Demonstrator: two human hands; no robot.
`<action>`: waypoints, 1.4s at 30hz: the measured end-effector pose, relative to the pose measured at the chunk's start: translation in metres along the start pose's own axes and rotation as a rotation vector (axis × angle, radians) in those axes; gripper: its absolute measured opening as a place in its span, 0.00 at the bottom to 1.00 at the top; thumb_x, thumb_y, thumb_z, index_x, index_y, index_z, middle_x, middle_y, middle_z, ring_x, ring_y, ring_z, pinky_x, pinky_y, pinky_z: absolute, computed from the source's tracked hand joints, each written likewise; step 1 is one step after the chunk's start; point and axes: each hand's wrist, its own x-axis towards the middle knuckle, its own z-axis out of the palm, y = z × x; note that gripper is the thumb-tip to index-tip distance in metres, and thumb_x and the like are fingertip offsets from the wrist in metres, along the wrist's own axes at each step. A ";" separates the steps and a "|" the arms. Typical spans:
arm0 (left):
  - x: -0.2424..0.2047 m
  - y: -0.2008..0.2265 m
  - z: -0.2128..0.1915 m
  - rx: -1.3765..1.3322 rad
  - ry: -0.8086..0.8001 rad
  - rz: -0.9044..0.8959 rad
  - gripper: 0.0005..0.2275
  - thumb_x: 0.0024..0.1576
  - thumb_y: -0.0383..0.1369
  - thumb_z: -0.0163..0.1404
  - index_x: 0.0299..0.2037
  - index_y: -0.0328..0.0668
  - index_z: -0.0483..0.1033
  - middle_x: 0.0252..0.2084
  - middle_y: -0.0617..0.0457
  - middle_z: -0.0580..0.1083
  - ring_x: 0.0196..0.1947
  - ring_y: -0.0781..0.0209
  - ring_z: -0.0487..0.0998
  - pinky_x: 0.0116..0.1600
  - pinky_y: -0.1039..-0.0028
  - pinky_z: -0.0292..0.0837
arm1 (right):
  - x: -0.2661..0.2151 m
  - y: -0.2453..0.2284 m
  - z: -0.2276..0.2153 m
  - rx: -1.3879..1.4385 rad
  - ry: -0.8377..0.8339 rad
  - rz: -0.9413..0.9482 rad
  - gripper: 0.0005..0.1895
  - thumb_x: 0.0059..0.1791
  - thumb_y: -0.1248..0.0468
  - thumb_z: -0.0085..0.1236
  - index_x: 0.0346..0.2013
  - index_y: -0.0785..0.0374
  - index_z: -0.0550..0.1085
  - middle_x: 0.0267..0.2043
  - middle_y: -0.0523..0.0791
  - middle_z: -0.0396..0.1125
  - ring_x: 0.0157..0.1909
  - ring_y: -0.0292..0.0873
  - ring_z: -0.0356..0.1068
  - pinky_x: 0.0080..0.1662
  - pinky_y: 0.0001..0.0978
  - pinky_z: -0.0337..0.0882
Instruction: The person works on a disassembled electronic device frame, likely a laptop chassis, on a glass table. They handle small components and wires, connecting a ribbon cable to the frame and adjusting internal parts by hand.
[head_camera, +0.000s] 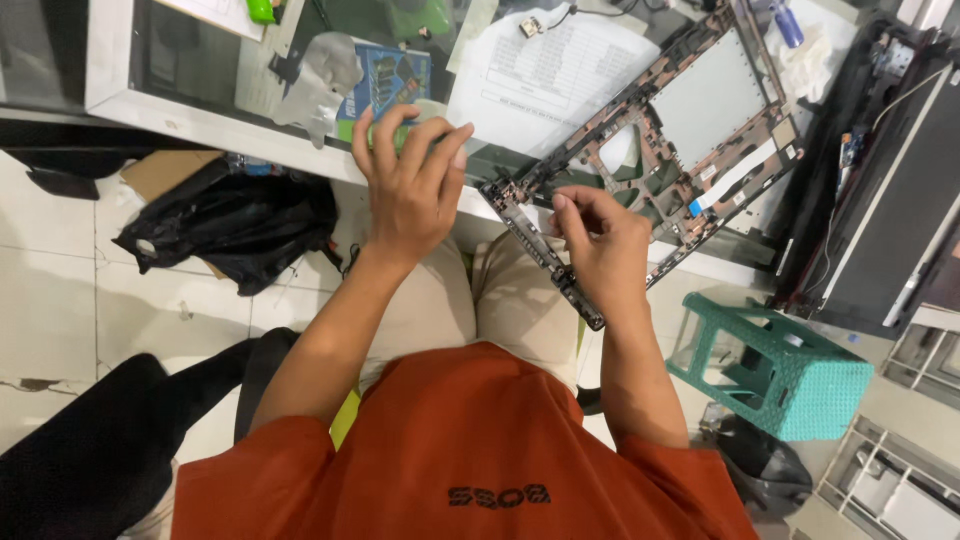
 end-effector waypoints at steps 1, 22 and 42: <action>0.005 0.004 -0.008 -0.002 -0.004 -0.005 0.11 0.63 0.34 0.43 0.46 0.47 0.79 0.42 0.58 0.72 0.55 0.49 0.65 0.61 0.46 0.45 | 0.000 -0.006 -0.001 -0.003 -0.003 0.005 0.03 0.51 0.69 0.57 0.37 0.64 0.78 0.20 0.46 0.71 0.20 0.40 0.70 0.30 0.27 0.71; 0.004 0.016 -0.026 -0.091 -0.171 0.277 0.08 0.60 0.40 0.48 0.38 0.54 0.81 0.46 0.51 0.71 0.51 0.45 0.70 0.58 0.49 0.50 | 0.035 -0.035 -0.023 -0.614 -0.377 -0.558 0.17 0.42 0.86 0.49 0.42 0.70 0.69 0.29 0.50 0.61 0.29 0.51 0.60 0.25 0.40 0.57; -0.004 0.039 -0.034 -0.150 -0.375 0.093 0.08 0.60 0.31 0.47 0.46 0.43 0.77 0.48 0.44 0.74 0.57 0.40 0.70 0.63 0.44 0.49 | 0.042 -0.028 -0.028 -0.428 -0.406 -0.560 0.05 0.56 0.70 0.48 0.42 0.71 0.71 0.34 0.51 0.67 0.30 0.53 0.66 0.29 0.42 0.65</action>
